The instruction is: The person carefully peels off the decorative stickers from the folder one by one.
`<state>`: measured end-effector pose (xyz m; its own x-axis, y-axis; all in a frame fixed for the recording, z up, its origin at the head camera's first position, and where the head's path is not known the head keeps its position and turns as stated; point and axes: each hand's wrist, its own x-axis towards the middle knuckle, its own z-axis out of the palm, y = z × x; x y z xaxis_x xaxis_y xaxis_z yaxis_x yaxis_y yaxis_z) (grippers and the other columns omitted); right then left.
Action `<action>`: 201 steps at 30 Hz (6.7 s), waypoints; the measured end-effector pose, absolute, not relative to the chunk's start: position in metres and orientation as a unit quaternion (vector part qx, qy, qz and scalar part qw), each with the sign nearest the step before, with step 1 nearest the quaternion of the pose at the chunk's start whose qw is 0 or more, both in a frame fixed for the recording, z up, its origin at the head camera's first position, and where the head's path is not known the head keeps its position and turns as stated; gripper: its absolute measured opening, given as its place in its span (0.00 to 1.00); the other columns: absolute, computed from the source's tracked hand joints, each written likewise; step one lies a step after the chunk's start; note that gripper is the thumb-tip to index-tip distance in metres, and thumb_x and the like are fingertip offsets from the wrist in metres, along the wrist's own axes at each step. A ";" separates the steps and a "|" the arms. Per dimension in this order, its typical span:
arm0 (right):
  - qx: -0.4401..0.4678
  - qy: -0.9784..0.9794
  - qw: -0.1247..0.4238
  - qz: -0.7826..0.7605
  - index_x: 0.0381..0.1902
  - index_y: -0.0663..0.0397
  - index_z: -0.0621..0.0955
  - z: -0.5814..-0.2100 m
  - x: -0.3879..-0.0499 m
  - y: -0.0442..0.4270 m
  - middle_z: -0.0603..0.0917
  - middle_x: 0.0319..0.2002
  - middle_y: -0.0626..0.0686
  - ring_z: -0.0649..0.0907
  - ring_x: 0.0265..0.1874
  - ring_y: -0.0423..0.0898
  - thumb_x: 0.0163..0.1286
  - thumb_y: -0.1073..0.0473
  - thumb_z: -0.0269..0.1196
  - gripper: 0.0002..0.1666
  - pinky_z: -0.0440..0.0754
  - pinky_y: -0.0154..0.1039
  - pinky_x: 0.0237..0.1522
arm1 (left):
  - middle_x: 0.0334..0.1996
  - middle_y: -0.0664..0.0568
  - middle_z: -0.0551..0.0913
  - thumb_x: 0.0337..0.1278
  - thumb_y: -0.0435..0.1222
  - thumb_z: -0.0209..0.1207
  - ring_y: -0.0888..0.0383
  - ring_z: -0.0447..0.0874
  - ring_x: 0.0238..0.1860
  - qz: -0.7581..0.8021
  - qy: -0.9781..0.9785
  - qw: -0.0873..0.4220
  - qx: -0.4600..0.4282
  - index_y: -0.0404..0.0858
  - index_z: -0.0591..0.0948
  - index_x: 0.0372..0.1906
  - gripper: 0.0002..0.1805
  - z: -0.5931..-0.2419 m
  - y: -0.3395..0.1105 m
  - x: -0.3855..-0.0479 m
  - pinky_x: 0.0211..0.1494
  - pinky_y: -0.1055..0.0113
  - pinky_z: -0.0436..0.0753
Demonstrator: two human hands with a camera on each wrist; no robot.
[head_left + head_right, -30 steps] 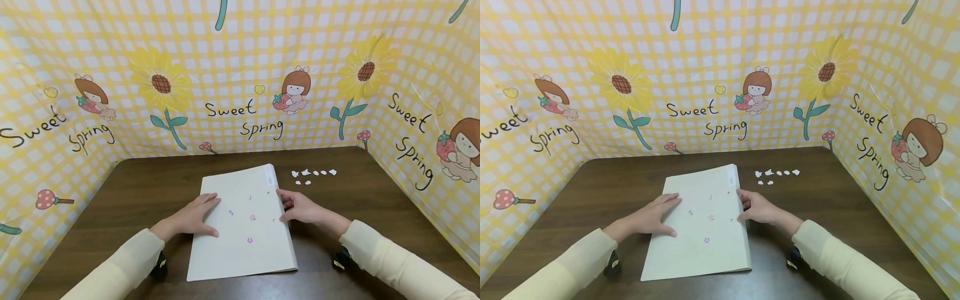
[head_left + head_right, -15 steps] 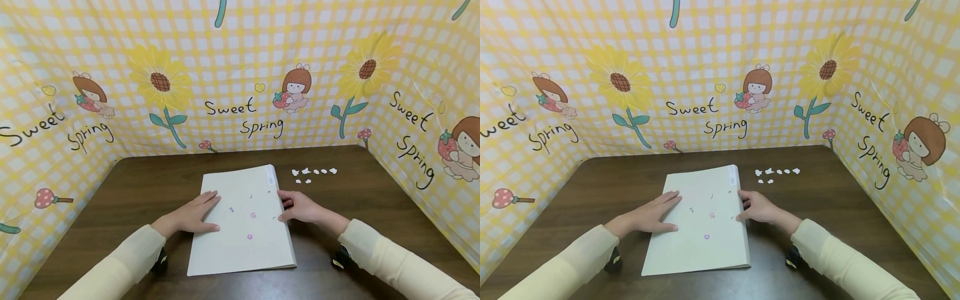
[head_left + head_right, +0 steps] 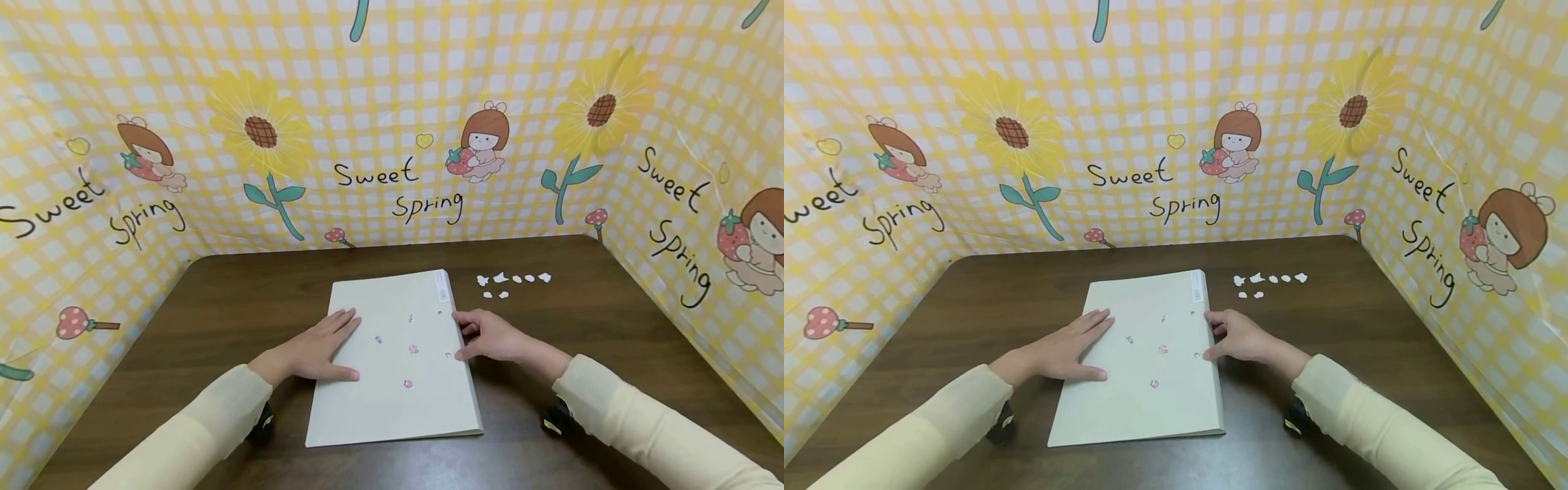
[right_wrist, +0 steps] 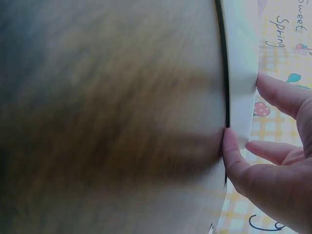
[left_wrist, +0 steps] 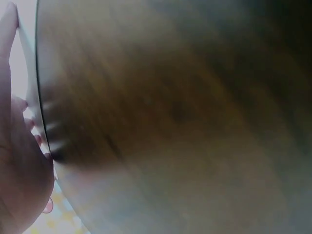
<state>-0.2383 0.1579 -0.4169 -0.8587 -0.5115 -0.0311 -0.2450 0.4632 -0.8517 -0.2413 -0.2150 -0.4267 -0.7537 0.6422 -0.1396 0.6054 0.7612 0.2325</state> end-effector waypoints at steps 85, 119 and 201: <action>-0.286 0.883 0.072 -0.366 0.32 0.57 0.85 -0.422 -0.293 0.078 0.80 0.24 0.44 0.76 0.27 0.40 0.57 0.67 0.72 0.05 0.75 0.33 0.34 | 0.77 0.41 0.44 0.44 0.75 0.53 0.44 0.38 0.76 0.058 0.935 0.116 0.329 0.35 0.50 0.77 0.65 -0.427 -0.212 -0.240 0.73 0.49 0.48; -0.341 0.898 0.075 -0.268 0.27 0.56 0.84 -0.415 -0.293 0.071 0.79 0.24 0.43 0.74 0.28 0.40 0.62 0.66 0.69 0.05 0.75 0.33 0.35 | 0.77 0.43 0.42 0.44 0.77 0.50 0.47 0.37 0.76 0.042 0.936 0.114 0.329 0.37 0.49 0.77 0.65 -0.427 -0.213 -0.241 0.74 0.51 0.47; -0.327 0.843 0.117 -0.410 0.31 0.59 0.82 -0.405 -0.294 0.108 0.81 0.26 0.46 0.77 0.29 0.42 0.65 0.66 0.66 0.03 0.76 0.34 0.33 | 0.77 0.44 0.41 0.44 0.77 0.49 0.47 0.36 0.76 0.037 0.936 0.120 0.328 0.37 0.48 0.77 0.65 -0.426 -0.211 -0.243 0.74 0.51 0.46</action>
